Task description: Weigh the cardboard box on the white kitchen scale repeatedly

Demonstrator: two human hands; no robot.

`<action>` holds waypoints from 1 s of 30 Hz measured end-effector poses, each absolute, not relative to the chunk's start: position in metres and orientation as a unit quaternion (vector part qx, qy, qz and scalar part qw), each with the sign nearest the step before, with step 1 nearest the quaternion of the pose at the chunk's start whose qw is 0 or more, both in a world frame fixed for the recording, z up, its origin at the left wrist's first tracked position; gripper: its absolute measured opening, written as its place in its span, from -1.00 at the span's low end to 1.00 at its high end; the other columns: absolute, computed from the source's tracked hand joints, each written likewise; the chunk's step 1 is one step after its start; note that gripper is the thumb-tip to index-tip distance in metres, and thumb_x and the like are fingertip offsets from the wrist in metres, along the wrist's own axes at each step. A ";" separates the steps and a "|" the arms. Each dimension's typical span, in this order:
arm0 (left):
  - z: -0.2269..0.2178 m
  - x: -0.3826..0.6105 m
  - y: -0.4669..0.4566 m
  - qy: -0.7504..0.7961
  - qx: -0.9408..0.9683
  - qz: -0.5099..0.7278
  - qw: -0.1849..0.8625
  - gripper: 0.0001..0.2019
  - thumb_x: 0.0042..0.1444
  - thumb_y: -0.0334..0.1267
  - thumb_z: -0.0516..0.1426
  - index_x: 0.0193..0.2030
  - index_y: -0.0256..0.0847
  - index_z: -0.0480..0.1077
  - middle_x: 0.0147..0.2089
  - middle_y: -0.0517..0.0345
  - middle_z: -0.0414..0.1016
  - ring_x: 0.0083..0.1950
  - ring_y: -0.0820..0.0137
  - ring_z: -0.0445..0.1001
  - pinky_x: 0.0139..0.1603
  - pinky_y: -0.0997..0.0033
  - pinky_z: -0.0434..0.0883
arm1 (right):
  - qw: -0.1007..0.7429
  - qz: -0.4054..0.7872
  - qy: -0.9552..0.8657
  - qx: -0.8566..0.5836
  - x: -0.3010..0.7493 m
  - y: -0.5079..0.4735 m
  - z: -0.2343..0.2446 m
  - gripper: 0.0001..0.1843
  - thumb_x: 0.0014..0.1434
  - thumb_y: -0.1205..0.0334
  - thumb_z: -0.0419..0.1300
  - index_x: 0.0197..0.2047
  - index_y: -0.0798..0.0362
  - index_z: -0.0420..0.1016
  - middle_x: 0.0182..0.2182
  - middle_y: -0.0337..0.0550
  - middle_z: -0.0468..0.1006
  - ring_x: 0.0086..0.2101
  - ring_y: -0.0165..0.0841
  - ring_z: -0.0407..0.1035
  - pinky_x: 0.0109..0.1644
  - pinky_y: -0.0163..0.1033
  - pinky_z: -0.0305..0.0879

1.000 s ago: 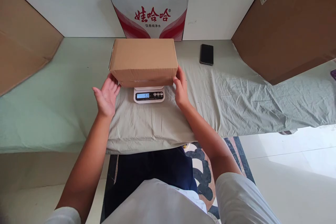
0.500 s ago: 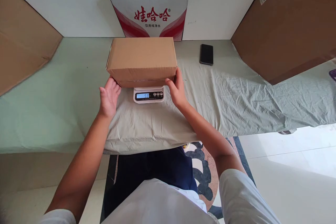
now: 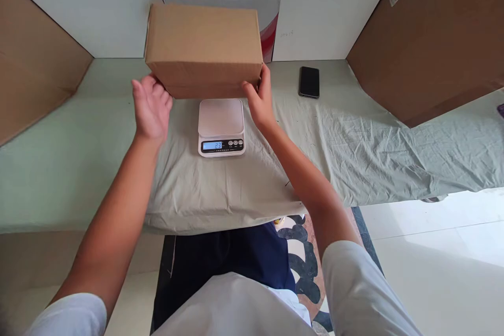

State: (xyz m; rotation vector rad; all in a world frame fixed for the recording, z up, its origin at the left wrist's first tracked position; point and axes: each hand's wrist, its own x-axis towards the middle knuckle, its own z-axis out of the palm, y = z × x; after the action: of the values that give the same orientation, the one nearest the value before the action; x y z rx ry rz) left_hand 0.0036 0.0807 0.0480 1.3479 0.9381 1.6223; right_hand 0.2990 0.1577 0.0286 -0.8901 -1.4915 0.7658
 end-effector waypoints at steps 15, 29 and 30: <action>-0.003 0.020 0.150 0.506 0.456 0.610 0.405 -0.07 0.52 0.49 -0.41 0.55 -0.04 0.36 0.79 0.24 0.25 0.85 0.43 0.03 0.81 0.16 0.09 | 0.598 0.410 -0.580 -0.372 0.276 0.237 -0.037 0.00 0.04 -0.74 0.27 0.36 -0.31 0.43 0.39 -0.33 0.64 0.62 -0.15 0.05 0.84 0.14 -0.08; -0.011 0.026 0.155 0.503 0.413 0.621 0.436 -0.21 0.63 0.38 -0.26 0.70 0.02 0.27 0.85 0.11 0.10 0.86 0.36 0.03 0.83 0.28 0.05 | 0.562 0.405 -0.571 -0.441 0.280 0.230 -0.035 -0.26 0.34 -0.34 0.27 0.41 -0.17 0.29 0.48 -0.05 0.46 0.63 -0.06 0.18 0.83 0.31 0.05; -0.010 0.028 0.154 0.507 0.410 0.620 0.437 -0.20 0.64 0.35 -0.30 0.72 -0.02 0.22 0.86 0.10 0.07 0.86 0.37 0.01 0.84 0.27 0.01 | 0.560 0.407 -0.569 -0.444 0.280 0.229 -0.033 -0.28 0.34 -0.32 0.27 0.40 -0.18 0.29 0.48 -0.06 0.46 0.63 -0.07 0.18 0.83 0.31 0.04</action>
State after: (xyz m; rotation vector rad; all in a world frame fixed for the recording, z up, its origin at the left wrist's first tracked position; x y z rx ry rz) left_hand 0.0275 0.1537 -0.0095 1.0190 1.2609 1.5411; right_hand 0.2795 0.2289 -0.0325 -1.0468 -1.3400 0.9584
